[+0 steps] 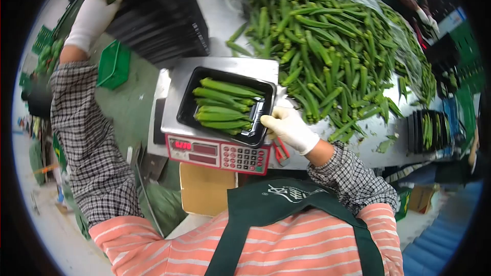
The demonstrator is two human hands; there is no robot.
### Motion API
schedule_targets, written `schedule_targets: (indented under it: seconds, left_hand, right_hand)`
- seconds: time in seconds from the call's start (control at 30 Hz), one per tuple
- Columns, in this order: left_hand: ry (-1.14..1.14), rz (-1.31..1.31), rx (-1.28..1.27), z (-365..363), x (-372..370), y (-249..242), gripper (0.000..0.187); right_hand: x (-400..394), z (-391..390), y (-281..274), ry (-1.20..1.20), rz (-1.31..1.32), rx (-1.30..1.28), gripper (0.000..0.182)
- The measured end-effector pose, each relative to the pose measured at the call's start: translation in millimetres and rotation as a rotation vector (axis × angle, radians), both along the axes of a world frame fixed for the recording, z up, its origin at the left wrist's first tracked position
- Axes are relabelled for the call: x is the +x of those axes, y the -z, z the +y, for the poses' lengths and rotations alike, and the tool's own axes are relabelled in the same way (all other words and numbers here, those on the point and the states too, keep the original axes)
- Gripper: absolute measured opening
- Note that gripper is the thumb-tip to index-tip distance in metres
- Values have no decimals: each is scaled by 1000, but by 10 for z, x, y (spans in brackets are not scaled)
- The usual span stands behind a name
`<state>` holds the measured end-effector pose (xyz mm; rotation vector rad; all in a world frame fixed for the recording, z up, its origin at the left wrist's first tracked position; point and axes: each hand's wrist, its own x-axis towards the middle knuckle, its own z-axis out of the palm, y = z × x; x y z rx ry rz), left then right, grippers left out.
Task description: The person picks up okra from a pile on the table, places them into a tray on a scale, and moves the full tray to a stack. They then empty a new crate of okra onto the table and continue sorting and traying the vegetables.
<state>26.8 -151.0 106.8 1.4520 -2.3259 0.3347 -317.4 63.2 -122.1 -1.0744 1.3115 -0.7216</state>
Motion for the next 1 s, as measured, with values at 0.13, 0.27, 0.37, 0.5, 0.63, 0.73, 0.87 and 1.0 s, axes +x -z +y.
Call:
schedule_targets:
  seconds: [0.13,0.27,0.37,0.5,0.63,0.73,0.87,1.0]
  left_hand:
    - [-221,-138,-20,-112,-24,-130,37]
    - [-11,32,182,-379,198,-294,42]
    - [142,278,161,-925,877,-330,45]
    - [-166,463,56,-125,585,-650,36]
    - [-103,216,-145,1223,-106,-305,25]
    - [107,76,-143,1998,-961,207,23]
    - [94,259,91,2415,-1347,1338,35]
    - [69,200,292,2478,-1430,1837,33]
  right_hand:
    - [-259,76,120,26,-193,69,21]
    - [-678,262,-66,21,-142,-12,21]
    - [-1080,448,89,125,-255,73,27]
    - [-1665,685,-318,301,-216,105,25]
    - [-2197,876,-240,457,-343,40,24]
    - [-2498,977,-265,533,-327,-7,24]
    - [-2838,1092,-235,576,-358,-27,25]
    - [-3095,1180,-239,589,-336,-26,26]
